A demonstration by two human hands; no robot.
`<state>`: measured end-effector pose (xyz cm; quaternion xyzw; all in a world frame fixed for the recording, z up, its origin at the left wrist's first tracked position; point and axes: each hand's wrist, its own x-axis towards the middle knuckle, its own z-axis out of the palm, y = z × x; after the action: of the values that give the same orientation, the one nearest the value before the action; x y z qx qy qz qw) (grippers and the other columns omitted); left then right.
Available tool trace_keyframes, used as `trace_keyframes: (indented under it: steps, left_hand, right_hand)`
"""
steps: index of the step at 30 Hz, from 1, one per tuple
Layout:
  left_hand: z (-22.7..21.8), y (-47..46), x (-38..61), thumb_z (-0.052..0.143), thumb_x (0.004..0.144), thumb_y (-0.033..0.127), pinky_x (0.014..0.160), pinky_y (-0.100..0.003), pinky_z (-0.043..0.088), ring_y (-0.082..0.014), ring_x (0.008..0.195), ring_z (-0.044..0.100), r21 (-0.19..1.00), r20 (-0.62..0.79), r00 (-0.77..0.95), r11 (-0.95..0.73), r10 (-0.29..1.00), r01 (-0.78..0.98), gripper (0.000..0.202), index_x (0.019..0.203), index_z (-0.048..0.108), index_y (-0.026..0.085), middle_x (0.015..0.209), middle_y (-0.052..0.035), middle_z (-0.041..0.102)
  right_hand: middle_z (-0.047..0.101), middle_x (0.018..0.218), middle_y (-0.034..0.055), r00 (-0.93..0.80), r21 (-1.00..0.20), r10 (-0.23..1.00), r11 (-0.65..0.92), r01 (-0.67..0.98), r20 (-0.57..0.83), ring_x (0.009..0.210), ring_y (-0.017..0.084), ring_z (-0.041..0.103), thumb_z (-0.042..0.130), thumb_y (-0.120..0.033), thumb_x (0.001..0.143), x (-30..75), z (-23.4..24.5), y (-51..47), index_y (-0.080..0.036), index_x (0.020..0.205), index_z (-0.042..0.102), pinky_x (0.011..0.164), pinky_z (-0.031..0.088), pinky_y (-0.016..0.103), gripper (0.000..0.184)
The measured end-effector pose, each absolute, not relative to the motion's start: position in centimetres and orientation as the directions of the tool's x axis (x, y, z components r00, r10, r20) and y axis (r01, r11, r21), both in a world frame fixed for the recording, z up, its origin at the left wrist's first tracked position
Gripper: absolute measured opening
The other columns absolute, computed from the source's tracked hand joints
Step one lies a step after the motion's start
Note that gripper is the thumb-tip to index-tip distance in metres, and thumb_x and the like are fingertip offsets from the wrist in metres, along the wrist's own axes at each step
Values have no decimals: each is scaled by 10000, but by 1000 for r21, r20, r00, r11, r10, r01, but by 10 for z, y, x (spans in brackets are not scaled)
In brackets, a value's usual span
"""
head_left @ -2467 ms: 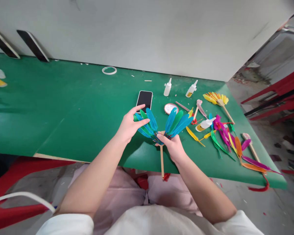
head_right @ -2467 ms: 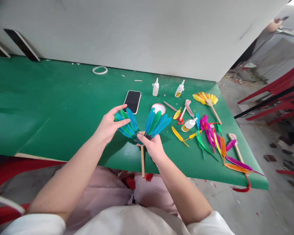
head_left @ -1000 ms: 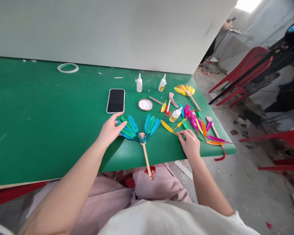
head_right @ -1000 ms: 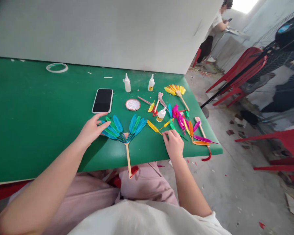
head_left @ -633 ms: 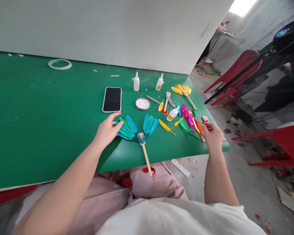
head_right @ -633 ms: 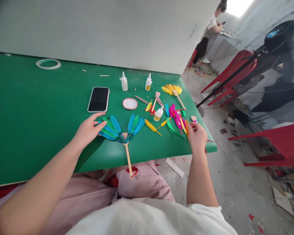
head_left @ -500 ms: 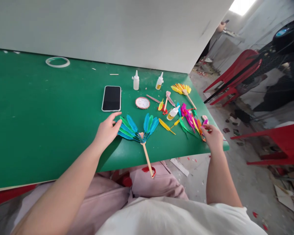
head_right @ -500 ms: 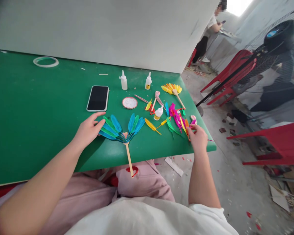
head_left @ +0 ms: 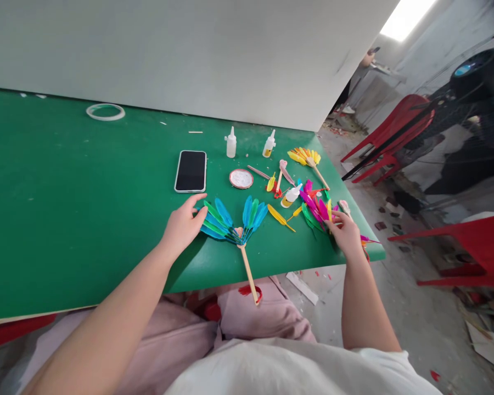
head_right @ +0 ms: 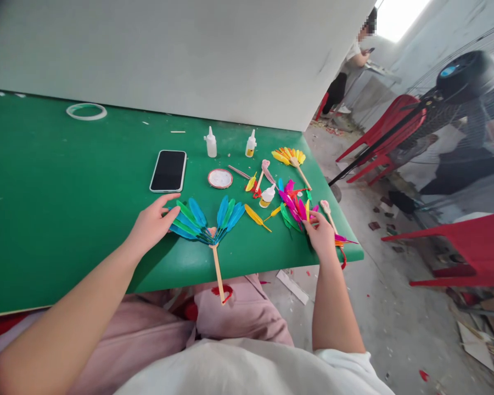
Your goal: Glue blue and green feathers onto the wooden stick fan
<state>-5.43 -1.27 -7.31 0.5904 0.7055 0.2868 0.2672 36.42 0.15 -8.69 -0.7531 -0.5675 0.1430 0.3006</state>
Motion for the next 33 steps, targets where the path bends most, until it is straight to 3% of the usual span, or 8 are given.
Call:
trace_keyframes:
  steps: [6,11,22,28,31,33]
  left_hand:
    - [-72,-14,-53,438,813,409,580,-247,447,-149,573,571,734,-32,-162,133,986,666,431,1223,475,281,653,0,588]
    - [-69,-14,-52,439,814,398,590,-257,455,-156,568,569,735,-33,-159,132,987,665,437,1225,480,256,624,-1,581]
    - [-70,-15,-52,444,808,373,566,-250,456,-118,480,518,754,-41,-171,143,984,642,466,1249,458,224,695,-11,623]
    - [-69,-15,-51,448,795,362,530,-234,447,-118,484,521,766,-36,-167,135,985,629,456,1231,471,229,691,-1,620]
    - [-70,-15,-52,442,799,371,523,-234,443,-122,481,522,766,-43,-164,137,986,627,460,1237,466,231,674,2,616]
    - [-71,-15,-53,441,800,377,527,-236,444,-119,475,517,765,-41,-164,137,986,630,463,1239,464,233,682,-1,620]
  right_hand:
    - [592,719,29,430,-766,895,-190,614,122,475,117,509,613,-492,640,372,-87,5,-171,1013,600,397,404,241,492]
    - [566,619,-1,494,-852,861,-163,498,124,439,113,509,647,-455,620,371,-80,5,-153,985,605,374,404,231,476]
    - [585,665,6,513,-888,853,-154,433,102,459,110,530,608,-370,640,371,-79,3,-163,1038,602,387,421,225,449]
    - [621,932,69,493,-814,845,-133,566,205,565,128,559,552,-360,681,378,-83,0,-193,1160,547,485,491,289,508]
    - [632,973,75,454,-687,831,-125,716,322,745,186,589,533,-352,706,378,-84,0,-192,1052,616,675,497,367,391]
    - [636,971,76,397,-565,804,-93,820,443,881,217,570,526,-363,729,371,-82,4,-194,945,658,826,434,410,305]
